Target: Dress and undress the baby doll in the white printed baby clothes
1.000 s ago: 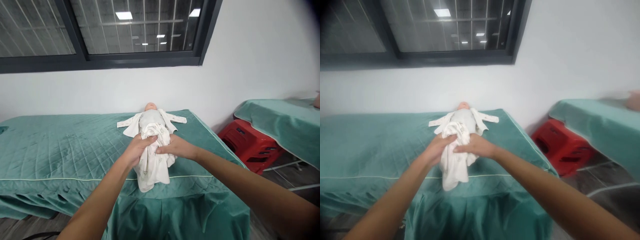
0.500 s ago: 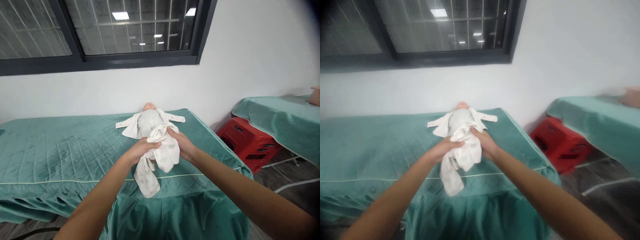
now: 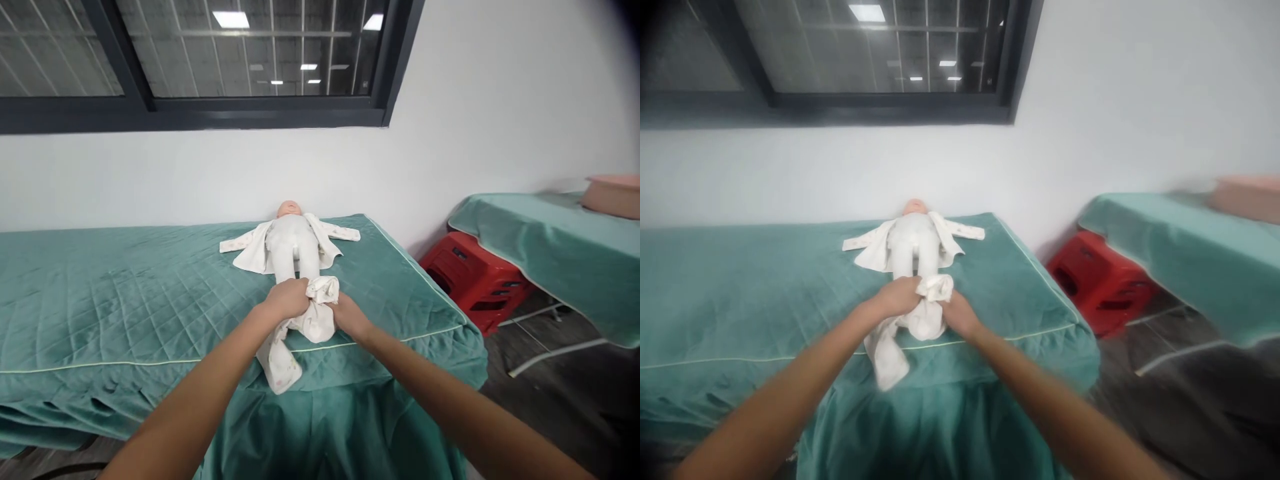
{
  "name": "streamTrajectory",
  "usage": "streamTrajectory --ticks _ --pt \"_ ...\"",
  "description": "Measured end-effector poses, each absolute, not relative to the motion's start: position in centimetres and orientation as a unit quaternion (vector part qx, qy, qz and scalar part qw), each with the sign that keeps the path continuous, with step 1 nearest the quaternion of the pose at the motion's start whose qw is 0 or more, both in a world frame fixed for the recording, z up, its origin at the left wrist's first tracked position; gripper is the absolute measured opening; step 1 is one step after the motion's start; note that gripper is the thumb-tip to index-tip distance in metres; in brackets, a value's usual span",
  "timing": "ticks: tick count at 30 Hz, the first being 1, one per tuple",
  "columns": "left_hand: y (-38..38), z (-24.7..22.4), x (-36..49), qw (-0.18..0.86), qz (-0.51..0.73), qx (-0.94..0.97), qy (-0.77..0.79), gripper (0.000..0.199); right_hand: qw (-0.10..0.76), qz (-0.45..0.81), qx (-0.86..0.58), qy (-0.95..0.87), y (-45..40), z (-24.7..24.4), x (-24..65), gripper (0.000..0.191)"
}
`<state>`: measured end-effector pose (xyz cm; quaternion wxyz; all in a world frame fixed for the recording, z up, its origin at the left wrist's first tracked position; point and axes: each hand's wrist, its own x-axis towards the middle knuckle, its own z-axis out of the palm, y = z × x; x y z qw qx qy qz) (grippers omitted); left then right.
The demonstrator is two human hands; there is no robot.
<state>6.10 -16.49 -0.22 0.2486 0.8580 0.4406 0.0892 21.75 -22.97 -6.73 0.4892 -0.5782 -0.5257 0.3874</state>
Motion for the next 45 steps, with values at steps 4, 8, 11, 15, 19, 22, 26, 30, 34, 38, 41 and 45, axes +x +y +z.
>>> streamTrajectory --ticks 4,8,11,15,19,22,26,30,34,38,41,45 --pt "-16.3 0.7 5.5 0.32 0.102 0.864 0.374 0.016 0.5 0.343 -0.587 -0.537 -23.7 -7.6 20.9 0.038" --pt "-16.4 1.5 4.0 0.454 0.137 0.815 0.332 0.016 0.536 0.343 -0.589 -0.497 -24.7 -7.8 20.1 0.038" --pt "-16.7 1.6 3.2 0.51 0.173 0.774 0.334 0.022 0.539 0.422 -0.577 -0.445 -25.1 -7.2 20.0 0.043" --pt "-16.9 1.7 2.8 0.578 0.191 0.722 0.33 0.034 0.532 0.538 -0.53 -0.383 -25.3 -5.7 20.0 0.052" --pt "-16.5 1.9 2.3 0.642 0.198 0.668 0.319 0.039 0.554 0.601 -0.468 -0.337 -25.2 -4.6 19.9 0.054" --pt "-16.1 2.3 1.8 0.69 0.181 0.629 0.31 0.045 0.577 0.607 -0.434 -0.331 -24.9 -4.1 20.0 0.054" --pt "-15.2 2.8 1.9 0.735 0.163 0.587 0.298 0.052 0.604 0.589 -0.42 -0.336 -23.7 -4.4 20.5 0.055" --pt "-14.2 2.5 3.2 0.71 0.217 0.58 0.336 0.053 0.633 0.507 -0.47 -0.349 -22.0 -5.5 21.1 0.055" --pt "-13.2 2.1 4.6 0.677 0.241 0.59 0.367 0.054 0.636 0.422 -0.523 -0.38 -20.1 -6.6 21.6 0.053" --pt "-11.8 2.1 5.7 0.622 0.273 0.634 0.369 0.049 0.622 0.353 -0.562 -0.417 -18.4 -7.2 22.1 0.046" --pt "-10.7 2.0 6.5 0.537 0.29 0.701 0.369 0.042 0.605 0.312 -0.592 -0.43 -17.2 -7.5 22.6 0.038" --pt "-9.3 1.6 7.7 0.439 0.293 0.755 0.388 0.032 0.587 0.295 -0.623 -0.424 -15.3 -7.3 23.3 0.032"
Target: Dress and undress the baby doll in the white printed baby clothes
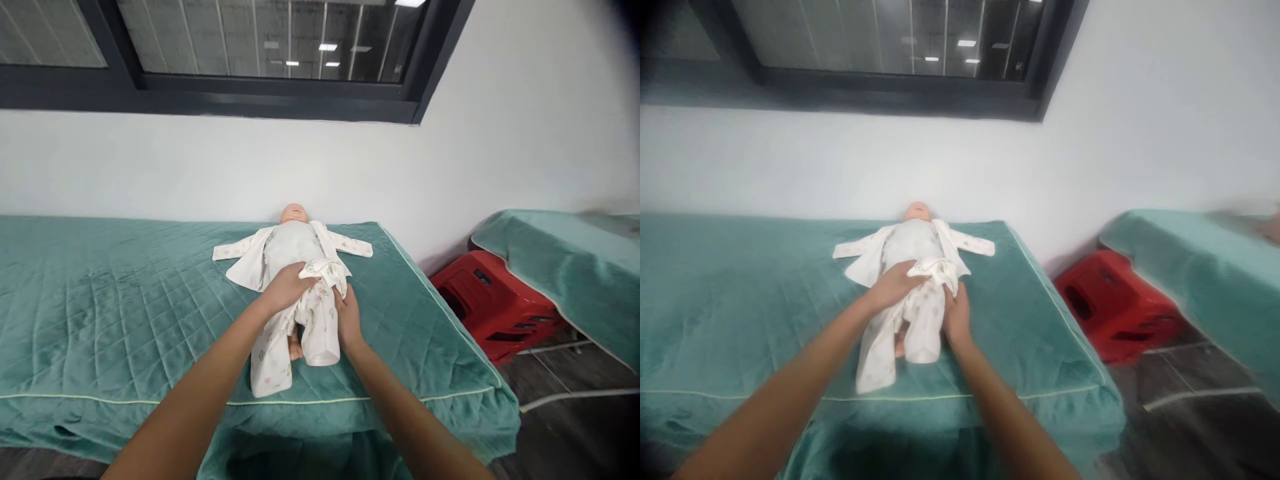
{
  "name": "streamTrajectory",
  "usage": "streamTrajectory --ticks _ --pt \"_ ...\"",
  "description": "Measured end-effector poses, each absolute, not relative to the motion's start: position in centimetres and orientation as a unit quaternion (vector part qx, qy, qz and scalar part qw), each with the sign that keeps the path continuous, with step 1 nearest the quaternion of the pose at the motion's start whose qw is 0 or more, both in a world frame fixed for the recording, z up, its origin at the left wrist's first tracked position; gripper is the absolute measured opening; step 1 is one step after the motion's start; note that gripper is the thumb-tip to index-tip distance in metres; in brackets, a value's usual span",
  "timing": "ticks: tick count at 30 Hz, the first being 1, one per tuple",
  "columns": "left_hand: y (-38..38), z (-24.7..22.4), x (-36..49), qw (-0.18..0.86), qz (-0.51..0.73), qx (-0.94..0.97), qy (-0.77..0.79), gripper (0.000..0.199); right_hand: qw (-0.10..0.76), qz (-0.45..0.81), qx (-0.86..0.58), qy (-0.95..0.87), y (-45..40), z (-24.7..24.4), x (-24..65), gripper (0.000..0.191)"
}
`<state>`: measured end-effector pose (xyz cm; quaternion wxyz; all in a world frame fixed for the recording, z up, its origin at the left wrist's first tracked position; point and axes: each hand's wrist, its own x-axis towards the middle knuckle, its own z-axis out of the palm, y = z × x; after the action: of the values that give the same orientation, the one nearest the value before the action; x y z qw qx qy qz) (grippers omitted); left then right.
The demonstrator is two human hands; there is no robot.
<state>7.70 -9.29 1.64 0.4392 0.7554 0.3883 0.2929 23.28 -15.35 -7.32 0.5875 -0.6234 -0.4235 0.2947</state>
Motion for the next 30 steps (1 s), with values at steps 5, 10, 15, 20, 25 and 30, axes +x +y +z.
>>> streamTrajectory --ticks 5,10,15,20,25,30 --pt "-7.5 1.2 8.6 0.354 0.299 0.782 0.418 0.021 0.585 0.26 -0.626 -0.445 -12.7 -6.6 23.9 0.028" --pt "-5.8 1.4 9.1 0.272 0.288 0.794 0.462 0.02 0.588 0.256 -0.628 -0.441 -10.3 -6.6 24.1 0.023" --pt "-5.5 0.6 8.0 0.34 0.342 0.764 0.429 0.019 0.598 0.325 -0.6 -0.42 -9.3 -7.3 24.4 0.032" --pt "-6.0 -1.7 4.9 0.607 0.397 0.595 0.346 0.04 0.581 0.347 -0.603 -0.422 -10.0 -6.9 24.1 0.031" --pt "-5.7 -3.8 3.4 0.735 0.45 0.416 0.289 0.04 0.519 0.293 -0.558 -0.578 -10.2 -2.6 23.1 0.031" --pt "-5.5 -4.2 3.2 0.739 0.467 0.393 0.286 0.035 0.248 0.405 -0.508 -0.719 -7.2 2.6 22.4 0.032"
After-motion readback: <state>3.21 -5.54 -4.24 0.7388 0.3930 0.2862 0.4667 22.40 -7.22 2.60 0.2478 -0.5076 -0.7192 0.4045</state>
